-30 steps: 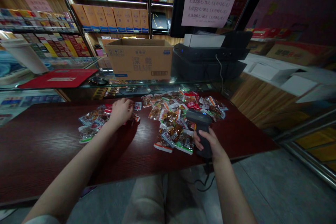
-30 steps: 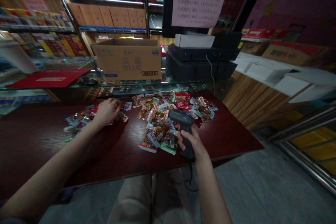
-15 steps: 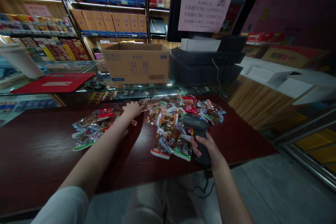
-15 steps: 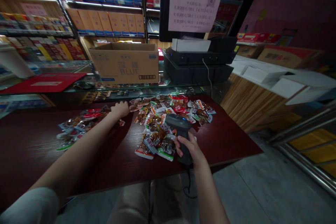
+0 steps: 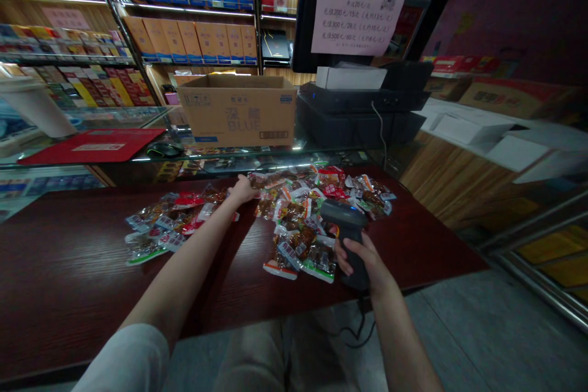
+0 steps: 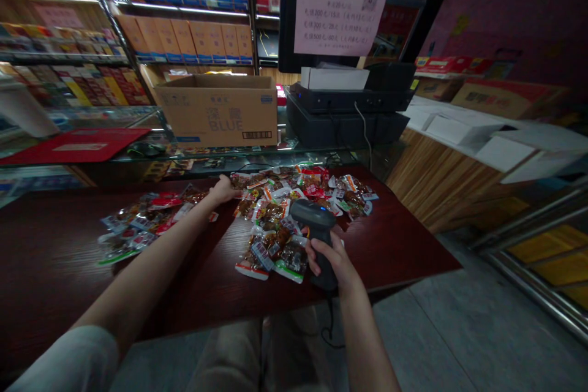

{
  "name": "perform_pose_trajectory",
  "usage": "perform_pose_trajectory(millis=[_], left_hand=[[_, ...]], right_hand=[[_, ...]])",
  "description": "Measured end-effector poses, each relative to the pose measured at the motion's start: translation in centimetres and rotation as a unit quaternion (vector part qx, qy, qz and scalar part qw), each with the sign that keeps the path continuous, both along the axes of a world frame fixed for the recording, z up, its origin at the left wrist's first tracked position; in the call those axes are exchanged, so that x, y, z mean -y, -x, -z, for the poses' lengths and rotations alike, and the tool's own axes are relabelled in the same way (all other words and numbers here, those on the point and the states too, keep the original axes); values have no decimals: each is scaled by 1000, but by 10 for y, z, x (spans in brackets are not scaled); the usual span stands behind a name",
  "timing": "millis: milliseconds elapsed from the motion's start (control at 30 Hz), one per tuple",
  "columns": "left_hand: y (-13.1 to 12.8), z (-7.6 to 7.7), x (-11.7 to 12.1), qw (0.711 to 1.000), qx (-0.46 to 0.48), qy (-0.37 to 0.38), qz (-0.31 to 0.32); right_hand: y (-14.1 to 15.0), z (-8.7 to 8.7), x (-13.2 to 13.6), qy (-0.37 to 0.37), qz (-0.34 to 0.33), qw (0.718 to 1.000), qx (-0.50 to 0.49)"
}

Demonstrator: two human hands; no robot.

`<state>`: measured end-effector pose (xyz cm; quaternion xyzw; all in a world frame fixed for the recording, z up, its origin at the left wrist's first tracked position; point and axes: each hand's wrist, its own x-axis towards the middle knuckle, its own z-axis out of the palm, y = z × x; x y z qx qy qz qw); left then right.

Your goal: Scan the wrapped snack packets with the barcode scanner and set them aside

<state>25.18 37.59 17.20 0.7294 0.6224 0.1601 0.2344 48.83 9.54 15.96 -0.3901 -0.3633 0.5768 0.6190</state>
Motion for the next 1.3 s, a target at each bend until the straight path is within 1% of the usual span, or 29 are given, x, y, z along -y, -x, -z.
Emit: perform_pose_trajectory(millis=[67, 100, 133, 167, 233, 300, 333, 367, 433, 467, 533, 700, 767, 867, 967, 1033, 1100, 1200, 1267, 1300], left_hand=[[2, -1, 10, 996, 93, 16, 1], [3, -4, 16, 989, 147, 24, 10], [3, -8, 25, 977, 208, 32, 35], [4, -13, 34, 960, 270, 36, 64], [4, -25, 56, 913, 382, 57, 134], [4, -39, 79, 866, 475, 75, 135], [4, -45, 89, 845, 513, 88, 124], [3, -50, 98, 823, 543, 116, 121], [0, -55, 111, 783, 584, 172, 127], [-3, -56, 114, 768, 596, 194, 132], [-8, -52, 118, 749, 612, 216, 136], [-20, -33, 118, 726, 616, 276, 131], [-21, -29, 118, 720, 616, 287, 139], [-18, -29, 118, 706, 619, 300, 168], [-13, -34, 119, 681, 621, 330, 204], [-9, -37, 120, 673, 617, 346, 216], [-7, -37, 121, 673, 616, 352, 209], [-8, -34, 121, 677, 625, 346, 175], [-10, -30, 120, 691, 628, 319, 161], [-11, -29, 120, 706, 622, 298, 161]], right_hand=[[0, 1, 0, 1, -1, 1000, -2], [0, 1, 0, -1, -2, 1000, -1], [0, 1, 1, -2, -3, 1000, 0], [0, 0, 1, -4, -3, 1000, 1], [0, 0, 1, -6, -2, 1000, 1], [0, -1, 2, -8, -1, 1000, 1], [0, -2, 2, -8, -2, 1000, 1], [0, -2, 2, -8, -3, 1000, 1], [0, -2, 2, -7, -3, 1000, 1], [0, -2, 2, -7, -2, 1000, 0], [0, -2, 2, -7, 1, 1000, 0], [1, -2, 2, -5, -1, 1000, 2], [0, -1, 2, -3, -2, 1000, 0], [-1, 0, 2, -3, -7, 1000, -3], [-1, 0, 3, -5, -3, 1000, 0], [0, -2, 3, -4, -1, 1000, 6], [0, -2, 3, -2, -1, 1000, 9], [0, -3, 3, -3, 0, 1000, 8], [0, -2, 3, -6, -2, 1000, 5], [0, -2, 3, -7, -4, 1000, 4]])
